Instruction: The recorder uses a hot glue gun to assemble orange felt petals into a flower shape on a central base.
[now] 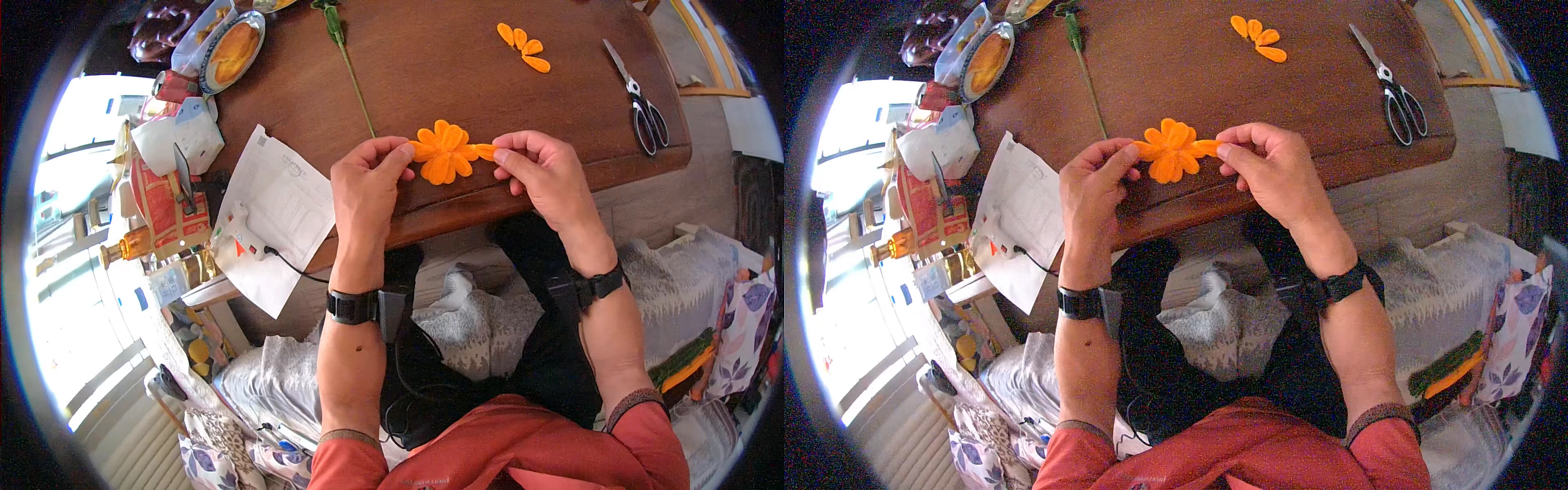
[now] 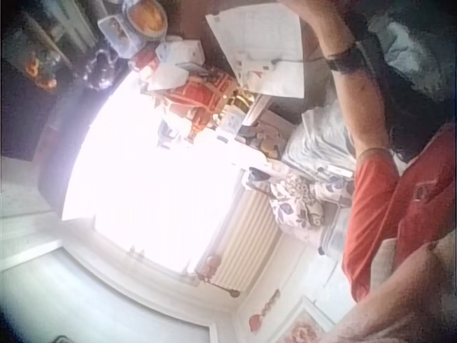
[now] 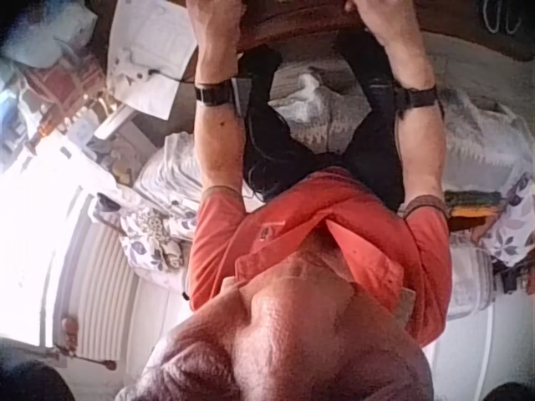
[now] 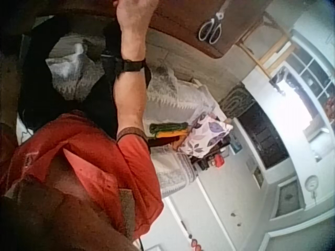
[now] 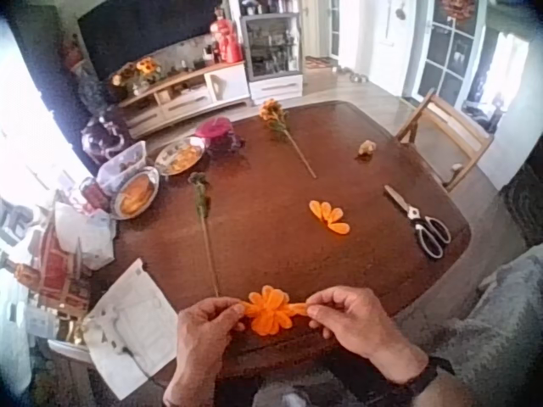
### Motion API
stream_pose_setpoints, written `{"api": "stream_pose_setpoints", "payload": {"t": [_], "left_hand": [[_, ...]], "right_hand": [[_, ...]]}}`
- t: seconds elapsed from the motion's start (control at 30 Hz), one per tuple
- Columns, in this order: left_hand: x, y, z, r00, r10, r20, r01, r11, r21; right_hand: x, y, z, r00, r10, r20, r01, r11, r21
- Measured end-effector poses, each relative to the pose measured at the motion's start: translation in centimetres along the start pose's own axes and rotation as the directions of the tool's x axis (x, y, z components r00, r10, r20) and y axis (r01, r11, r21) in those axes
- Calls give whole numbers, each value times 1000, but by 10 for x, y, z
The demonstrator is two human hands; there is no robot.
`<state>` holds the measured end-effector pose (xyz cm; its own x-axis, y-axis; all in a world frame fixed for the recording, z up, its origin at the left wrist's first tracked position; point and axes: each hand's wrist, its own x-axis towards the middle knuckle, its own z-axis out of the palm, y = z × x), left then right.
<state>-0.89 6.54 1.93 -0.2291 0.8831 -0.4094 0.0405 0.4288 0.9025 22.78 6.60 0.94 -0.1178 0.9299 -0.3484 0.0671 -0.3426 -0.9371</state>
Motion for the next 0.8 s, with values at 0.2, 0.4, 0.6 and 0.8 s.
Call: {"api": "stream_pose_setpoints", "payload": {"t": [0.2, 0.4, 0.6, 0.8], "left_hand": [[3, 0, -1, 1000, 26, 2, -26, 999, 44], [5, 0, 0, 1000, 7, 19, -8, 999, 53], [8, 0, -2, 1000, 14, 20, -14, 1000, 18], [15, 3, -6, 999, -50, 16, 51, 996, -71]], "right_hand": [[0, -4, 5, 1000, 15, -20, -17, 998, -61], [2, -5, 6, 1000, 3, -25, -6, 990, -141], [2, -9, 14, 999, 6, -33, -12, 985, -172], [3, -5, 15, 999, -18, -36, 12, 986, -164]]}}
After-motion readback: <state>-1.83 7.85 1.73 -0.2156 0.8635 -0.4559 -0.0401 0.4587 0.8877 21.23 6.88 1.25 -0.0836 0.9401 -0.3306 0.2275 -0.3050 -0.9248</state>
